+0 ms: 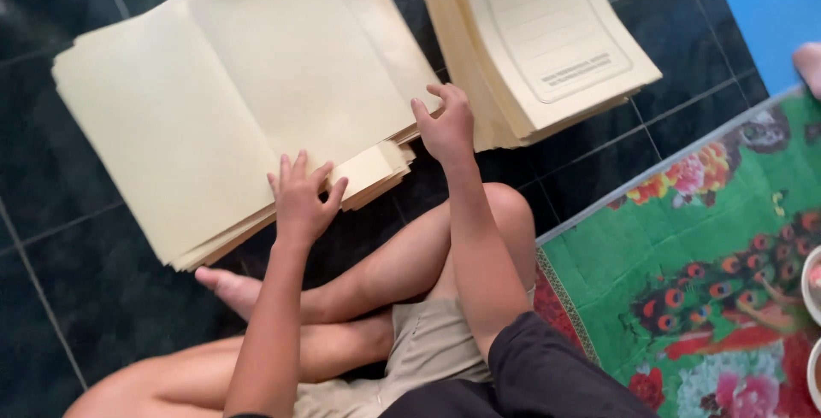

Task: Folding and stacking paper document covers by hand while sitting on the floor.

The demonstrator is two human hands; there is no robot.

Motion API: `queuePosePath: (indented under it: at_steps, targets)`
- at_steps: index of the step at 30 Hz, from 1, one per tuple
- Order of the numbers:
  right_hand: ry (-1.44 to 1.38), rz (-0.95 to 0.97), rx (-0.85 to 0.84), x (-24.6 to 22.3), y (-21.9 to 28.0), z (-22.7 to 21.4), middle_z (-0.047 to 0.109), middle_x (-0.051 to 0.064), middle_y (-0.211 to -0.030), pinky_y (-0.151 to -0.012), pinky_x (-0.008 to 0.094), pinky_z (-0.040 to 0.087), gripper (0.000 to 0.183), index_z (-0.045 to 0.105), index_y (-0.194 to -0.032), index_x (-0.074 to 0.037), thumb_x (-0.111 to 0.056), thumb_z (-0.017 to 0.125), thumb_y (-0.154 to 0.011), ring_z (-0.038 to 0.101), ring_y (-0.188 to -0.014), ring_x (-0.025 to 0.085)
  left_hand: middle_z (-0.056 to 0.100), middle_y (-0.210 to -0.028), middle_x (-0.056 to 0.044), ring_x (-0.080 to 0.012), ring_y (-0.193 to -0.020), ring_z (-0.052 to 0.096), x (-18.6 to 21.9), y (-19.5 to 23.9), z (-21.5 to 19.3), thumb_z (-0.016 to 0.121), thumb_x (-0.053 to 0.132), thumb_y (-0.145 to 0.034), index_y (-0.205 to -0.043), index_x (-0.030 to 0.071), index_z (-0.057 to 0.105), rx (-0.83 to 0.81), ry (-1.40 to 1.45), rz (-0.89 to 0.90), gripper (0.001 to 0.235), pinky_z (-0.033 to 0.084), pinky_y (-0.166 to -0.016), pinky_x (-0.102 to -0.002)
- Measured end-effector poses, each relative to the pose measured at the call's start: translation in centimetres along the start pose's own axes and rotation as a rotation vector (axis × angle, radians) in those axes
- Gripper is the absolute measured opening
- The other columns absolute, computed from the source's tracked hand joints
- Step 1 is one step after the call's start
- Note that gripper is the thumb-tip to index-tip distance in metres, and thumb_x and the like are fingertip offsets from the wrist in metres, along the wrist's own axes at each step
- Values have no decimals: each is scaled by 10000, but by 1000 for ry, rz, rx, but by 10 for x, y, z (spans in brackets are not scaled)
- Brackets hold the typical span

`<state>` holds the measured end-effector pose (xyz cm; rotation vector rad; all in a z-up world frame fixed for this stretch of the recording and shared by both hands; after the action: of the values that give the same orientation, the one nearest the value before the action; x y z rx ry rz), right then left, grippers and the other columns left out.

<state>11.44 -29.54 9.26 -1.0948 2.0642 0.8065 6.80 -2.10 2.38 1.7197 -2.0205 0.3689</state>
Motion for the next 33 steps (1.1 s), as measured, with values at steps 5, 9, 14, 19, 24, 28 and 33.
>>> queuePosePath:
  at_steps: [5,9,14,19,24,28,33]
  targets:
    - [-12,80,188,13,20,-100,771,64,-1011,-778,385,628,309,762,-1076,-177,-411,754,-873,765,-908,263,705,-1136,-78,-311,-1110,666,81,-13,-8,681,448,-963,-1210,190,731,97,262,155,360,434,-1022,-566]
    - [20,304,208,63,24,-157,758,14,-720,-619,279,617,369,791,-847,-152,-513,719,-878,744,-615,110,781,-870,-9,-223,-838,777,164,-34,16,777,335,-900,-982,220,795,-60,689,18,143,622,-789,-350]
    - [-165,357,252,112,-5,-155,739,67,-676,-519,229,606,427,771,-804,-60,-483,762,-864,721,-554,117,758,-732,49,-111,-687,753,235,-65,69,726,422,-921,-901,261,798,-232,810,-50,177,610,-700,-269]
    - [-328,386,217,124,-19,-151,656,60,-580,-468,189,558,341,721,-731,-36,-345,829,-828,642,-476,78,777,-908,-106,-167,-812,768,273,-77,81,699,394,-946,-977,71,765,-373,995,-216,331,649,-672,-291]
    - [-338,382,146,120,-18,-156,677,80,-607,-481,181,556,300,708,-710,-22,-264,791,-868,667,-502,87,750,-875,-143,-179,-748,760,285,-85,103,743,455,-913,-963,0,736,-401,1124,-289,458,654,-609,-287]
    - [-242,372,128,93,-3,-161,681,84,-581,-467,201,554,294,712,-689,-13,-235,799,-861,671,-473,95,731,-785,-141,-189,-698,749,278,-89,119,768,443,-899,-820,24,693,-416,1147,-307,432,652,-576,-313]
    - [-379,343,-40,72,3,-145,702,136,-637,-510,216,581,312,712,-759,44,-230,859,-796,700,-525,134,706,-756,-151,-211,-589,734,264,-92,110,637,277,-1016,-1052,-12,633,-400,1415,-235,291,652,-509,-313]
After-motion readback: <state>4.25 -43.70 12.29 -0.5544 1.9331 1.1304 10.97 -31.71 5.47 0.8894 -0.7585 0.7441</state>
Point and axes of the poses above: each hand's wrist, its own y-axis away from the middle knuckle, its own z-axis out of the palm, x = y × z, the point moved 5 cm from there along -y, towards the middle knuckle
